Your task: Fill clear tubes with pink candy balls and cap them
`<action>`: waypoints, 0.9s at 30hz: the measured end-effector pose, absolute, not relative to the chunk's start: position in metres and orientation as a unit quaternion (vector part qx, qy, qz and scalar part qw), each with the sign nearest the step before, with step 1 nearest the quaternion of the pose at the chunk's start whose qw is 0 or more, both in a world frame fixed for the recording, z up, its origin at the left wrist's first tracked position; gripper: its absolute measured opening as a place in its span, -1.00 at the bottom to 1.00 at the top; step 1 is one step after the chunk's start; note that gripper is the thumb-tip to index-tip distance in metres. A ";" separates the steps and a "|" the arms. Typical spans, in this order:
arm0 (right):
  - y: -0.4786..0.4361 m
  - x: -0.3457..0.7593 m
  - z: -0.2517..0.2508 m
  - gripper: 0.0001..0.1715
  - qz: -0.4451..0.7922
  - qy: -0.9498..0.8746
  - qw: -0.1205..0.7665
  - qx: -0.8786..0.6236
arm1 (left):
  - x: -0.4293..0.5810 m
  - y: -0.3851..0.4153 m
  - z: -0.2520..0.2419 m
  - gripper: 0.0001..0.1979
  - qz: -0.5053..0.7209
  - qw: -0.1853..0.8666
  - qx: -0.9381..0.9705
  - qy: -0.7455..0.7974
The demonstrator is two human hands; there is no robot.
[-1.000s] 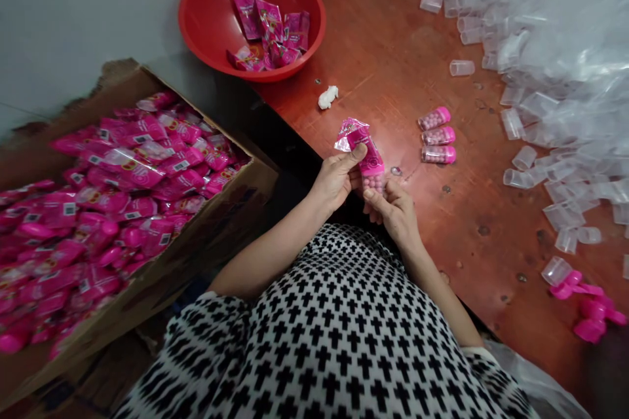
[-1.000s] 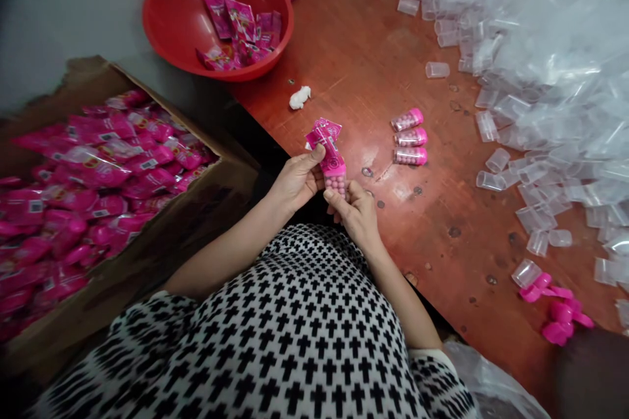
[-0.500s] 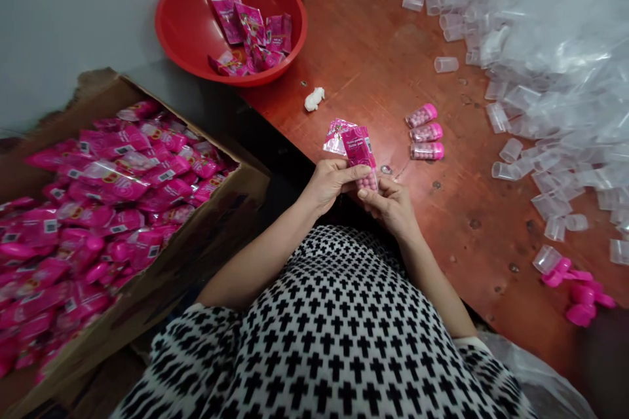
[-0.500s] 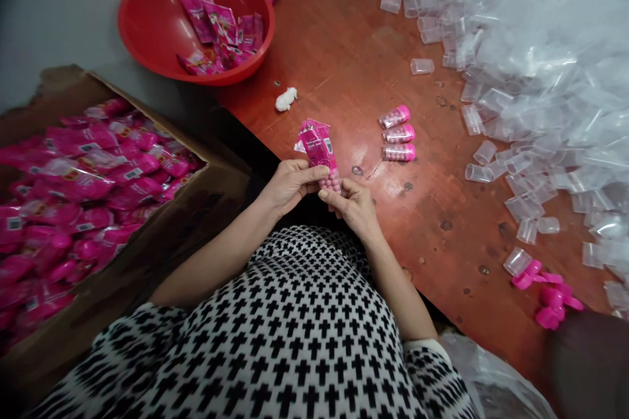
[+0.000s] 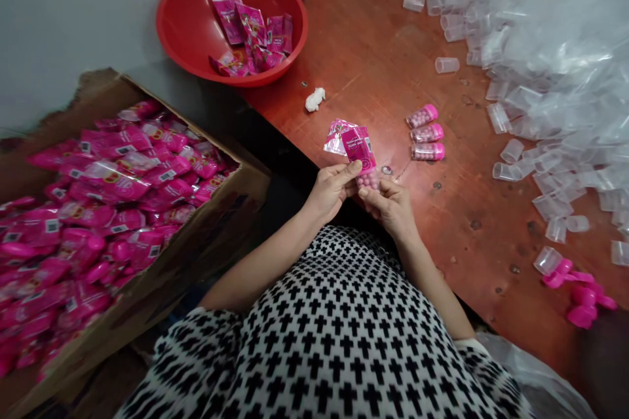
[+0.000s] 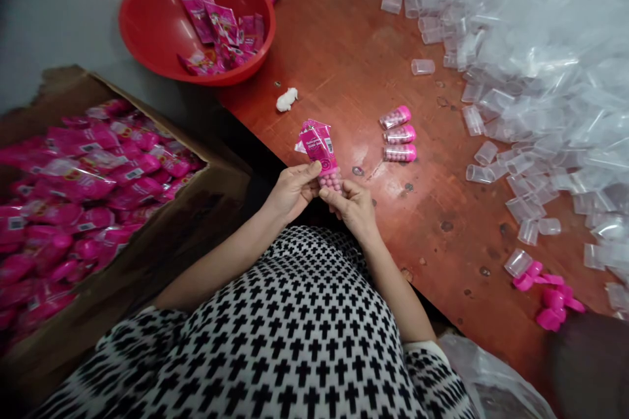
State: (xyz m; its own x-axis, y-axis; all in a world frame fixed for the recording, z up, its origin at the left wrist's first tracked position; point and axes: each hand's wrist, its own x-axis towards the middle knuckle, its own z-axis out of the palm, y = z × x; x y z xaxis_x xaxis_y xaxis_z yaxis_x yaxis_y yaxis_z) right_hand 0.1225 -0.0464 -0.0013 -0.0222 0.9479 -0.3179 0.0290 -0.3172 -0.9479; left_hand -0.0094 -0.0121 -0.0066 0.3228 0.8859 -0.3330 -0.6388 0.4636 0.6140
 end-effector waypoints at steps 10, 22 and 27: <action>-0.046 0.113 0.000 -0.66 0.606 -0.400 0.413 -0.550 | -0.003 -0.020 -0.004 -0.69 0.508 0.740 0.207 0.388; -0.046 0.114 -0.001 -0.65 0.599 -0.424 0.383 -0.560 | -0.009 -0.029 -0.014 -0.68 0.465 0.759 0.228 0.394; -0.046 0.112 0.001 -0.65 0.610 -0.436 0.351 -0.560 | -0.004 -0.026 -0.011 -0.62 0.516 0.736 0.162 0.408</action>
